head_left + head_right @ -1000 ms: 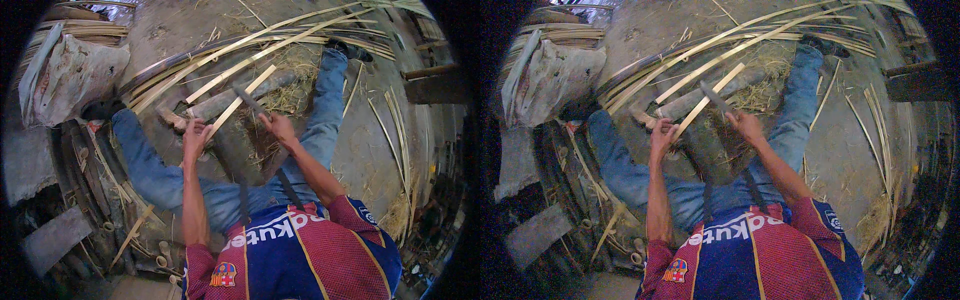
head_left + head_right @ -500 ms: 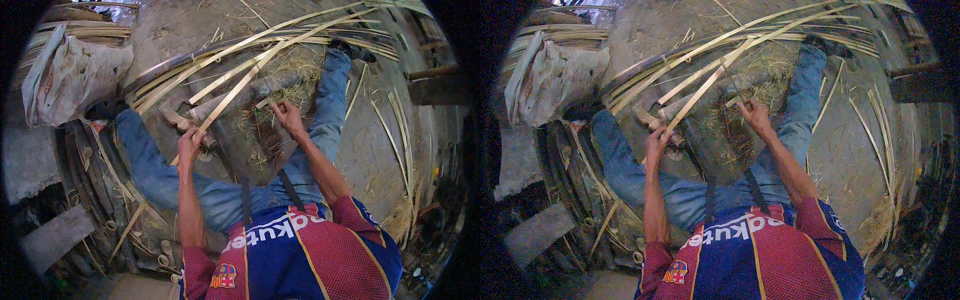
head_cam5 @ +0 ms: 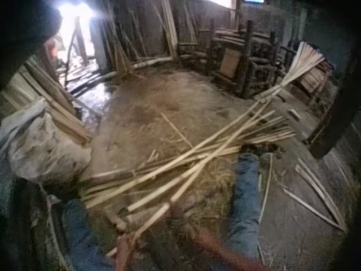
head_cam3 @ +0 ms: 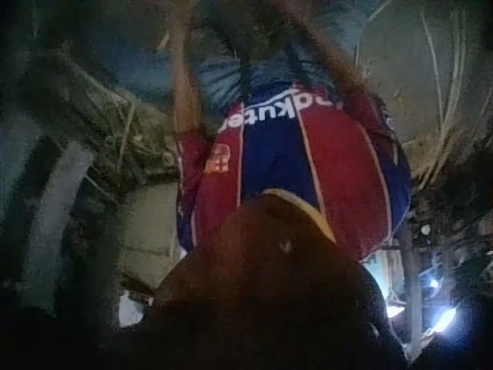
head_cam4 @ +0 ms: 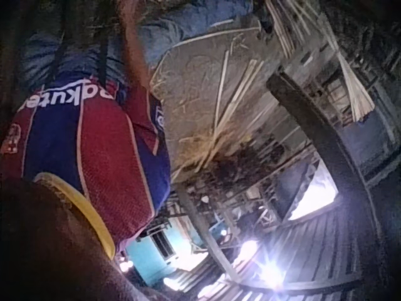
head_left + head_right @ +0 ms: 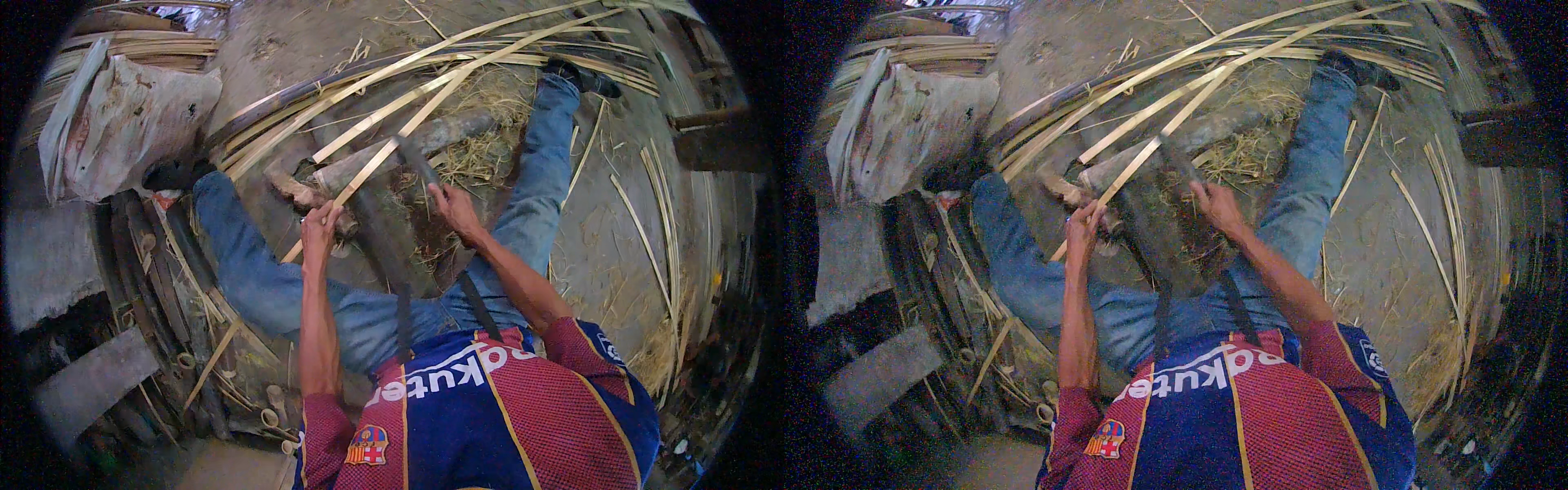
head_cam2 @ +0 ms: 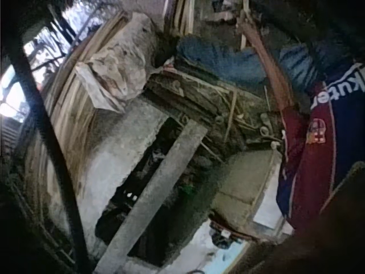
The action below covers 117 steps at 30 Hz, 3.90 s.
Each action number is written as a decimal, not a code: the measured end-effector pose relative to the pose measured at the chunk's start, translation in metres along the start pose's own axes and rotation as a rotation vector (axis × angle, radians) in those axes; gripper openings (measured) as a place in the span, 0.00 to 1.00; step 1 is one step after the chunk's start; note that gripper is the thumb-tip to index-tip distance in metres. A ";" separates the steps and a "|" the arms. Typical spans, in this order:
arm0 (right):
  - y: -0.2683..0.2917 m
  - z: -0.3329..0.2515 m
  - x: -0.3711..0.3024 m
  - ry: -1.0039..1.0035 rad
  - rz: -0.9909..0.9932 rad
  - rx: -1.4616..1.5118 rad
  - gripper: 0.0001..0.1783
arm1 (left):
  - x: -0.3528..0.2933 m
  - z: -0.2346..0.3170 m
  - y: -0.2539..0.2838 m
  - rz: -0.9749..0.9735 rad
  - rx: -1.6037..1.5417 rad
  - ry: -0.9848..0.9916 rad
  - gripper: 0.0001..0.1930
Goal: The person sits on the floor and uses a knife to split long bamboo strips into thinner pieces. They repeatedly hold the bamboo against a wooden block, draw the knife along the strip, and separate the resulting pieces.
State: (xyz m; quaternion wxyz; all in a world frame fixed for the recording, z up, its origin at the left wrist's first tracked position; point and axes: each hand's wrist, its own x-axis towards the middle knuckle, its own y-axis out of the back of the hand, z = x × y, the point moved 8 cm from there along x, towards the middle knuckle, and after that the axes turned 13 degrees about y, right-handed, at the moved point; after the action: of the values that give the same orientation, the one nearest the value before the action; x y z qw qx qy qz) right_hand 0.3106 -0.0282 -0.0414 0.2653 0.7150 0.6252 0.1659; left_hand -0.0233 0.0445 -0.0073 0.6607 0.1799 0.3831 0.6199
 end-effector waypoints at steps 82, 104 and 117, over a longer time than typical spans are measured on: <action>0.029 0.016 0.020 -0.004 0.100 -0.310 0.26 | -0.019 0.019 0.011 -0.012 0.100 -0.038 0.18; 0.015 -0.037 0.002 0.068 -0.094 -0.183 0.34 | -0.022 0.022 0.012 -0.065 0.122 0.006 0.16; 0.053 -0.040 0.034 0.115 -0.007 -0.292 0.32 | -0.039 0.031 0.007 0.053 0.131 -0.010 0.13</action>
State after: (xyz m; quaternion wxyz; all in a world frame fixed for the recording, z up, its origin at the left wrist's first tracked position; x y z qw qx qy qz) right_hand 0.3361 0.0074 0.0184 0.3308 0.6559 0.6110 0.2951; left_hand -0.0029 0.0161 0.0288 0.6328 0.2360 0.4148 0.6098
